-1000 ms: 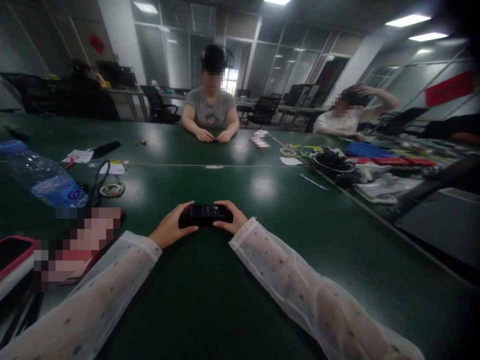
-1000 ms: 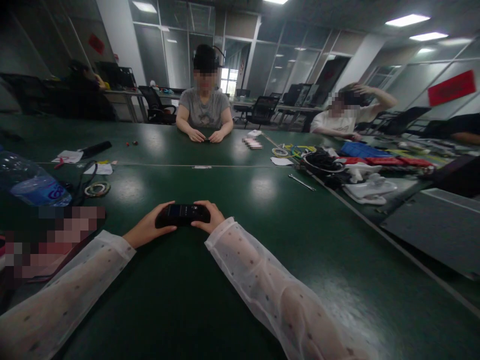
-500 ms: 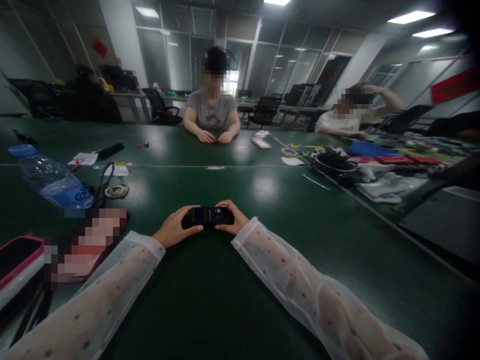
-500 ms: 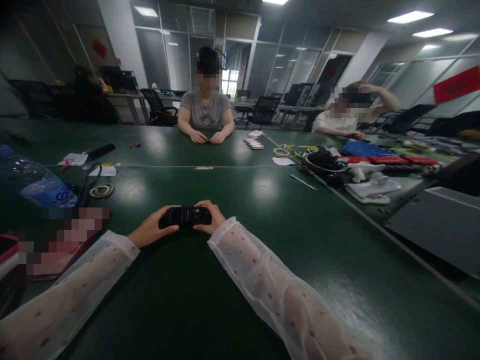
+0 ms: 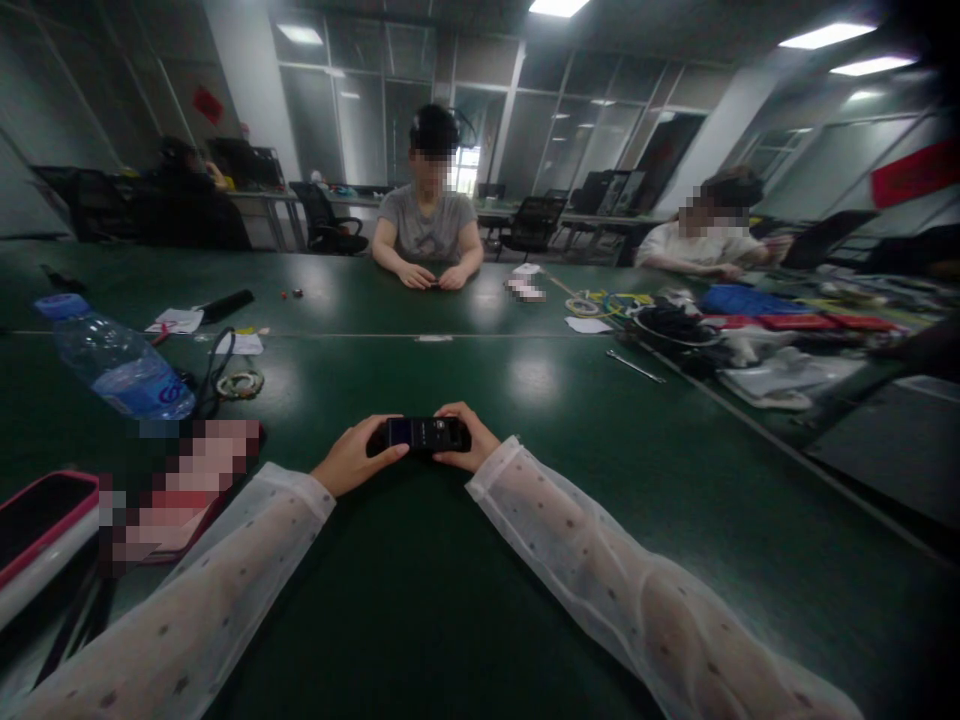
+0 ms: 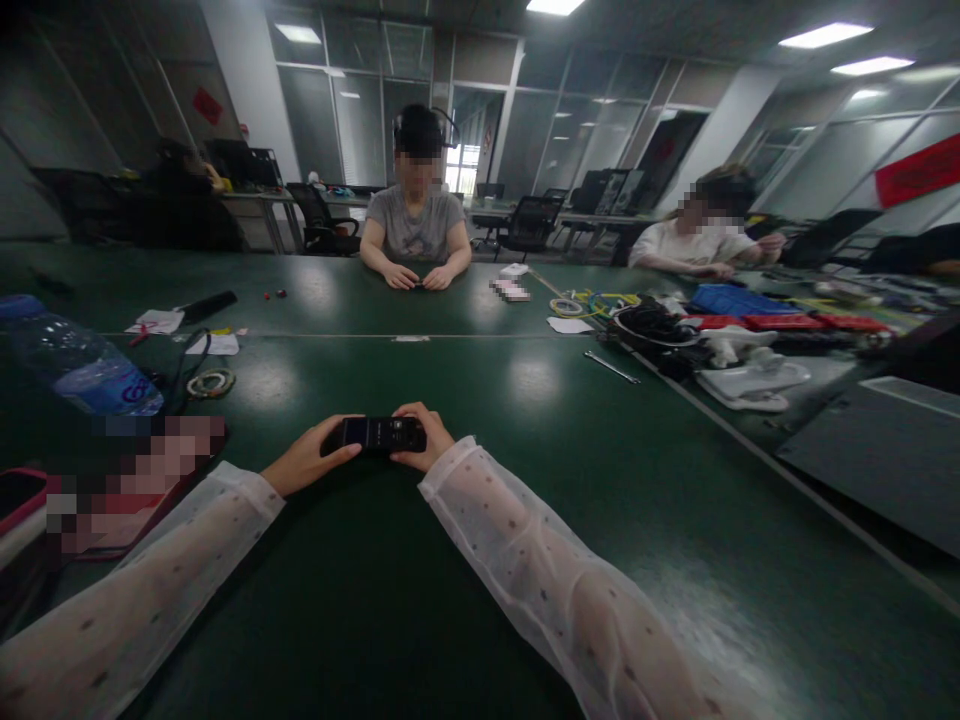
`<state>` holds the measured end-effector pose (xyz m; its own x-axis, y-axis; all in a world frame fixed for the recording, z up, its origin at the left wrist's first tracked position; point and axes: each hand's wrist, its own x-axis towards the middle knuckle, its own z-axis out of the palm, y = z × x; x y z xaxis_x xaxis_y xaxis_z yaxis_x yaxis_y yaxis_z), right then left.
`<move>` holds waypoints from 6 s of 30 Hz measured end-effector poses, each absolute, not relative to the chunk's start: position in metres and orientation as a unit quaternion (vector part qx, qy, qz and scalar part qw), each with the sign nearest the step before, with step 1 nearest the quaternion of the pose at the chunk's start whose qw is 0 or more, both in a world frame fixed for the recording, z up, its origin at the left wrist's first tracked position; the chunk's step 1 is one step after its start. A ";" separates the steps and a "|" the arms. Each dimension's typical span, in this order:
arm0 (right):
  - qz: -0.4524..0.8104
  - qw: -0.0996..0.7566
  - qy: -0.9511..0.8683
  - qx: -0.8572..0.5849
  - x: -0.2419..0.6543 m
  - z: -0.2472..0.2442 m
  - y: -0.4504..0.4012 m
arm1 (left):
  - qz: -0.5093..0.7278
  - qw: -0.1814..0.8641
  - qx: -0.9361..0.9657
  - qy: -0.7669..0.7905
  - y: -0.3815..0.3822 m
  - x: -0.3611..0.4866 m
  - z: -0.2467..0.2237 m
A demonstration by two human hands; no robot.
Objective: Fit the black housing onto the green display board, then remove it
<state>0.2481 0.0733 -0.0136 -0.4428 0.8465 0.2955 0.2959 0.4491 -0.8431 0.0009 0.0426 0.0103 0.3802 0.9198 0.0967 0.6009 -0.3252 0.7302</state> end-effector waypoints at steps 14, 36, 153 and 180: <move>0.329 0.345 -0.768 -0.427 0.247 -0.010 0.066 | 0.273 0.316 0.773 0.477 0.041 0.002 0.015; 0.365 0.297 -0.781 -0.410 0.252 0.003 0.066 | 0.260 0.326 0.784 0.460 0.037 0.002 0.022; 0.250 0.570 -0.524 -0.581 0.248 -0.013 0.075 | 0.309 0.318 0.761 0.474 0.045 -0.002 0.006; 0.204 0.404 -0.788 -0.418 0.241 -0.005 0.061 | 0.351 0.305 0.759 0.455 0.048 -0.003 -0.002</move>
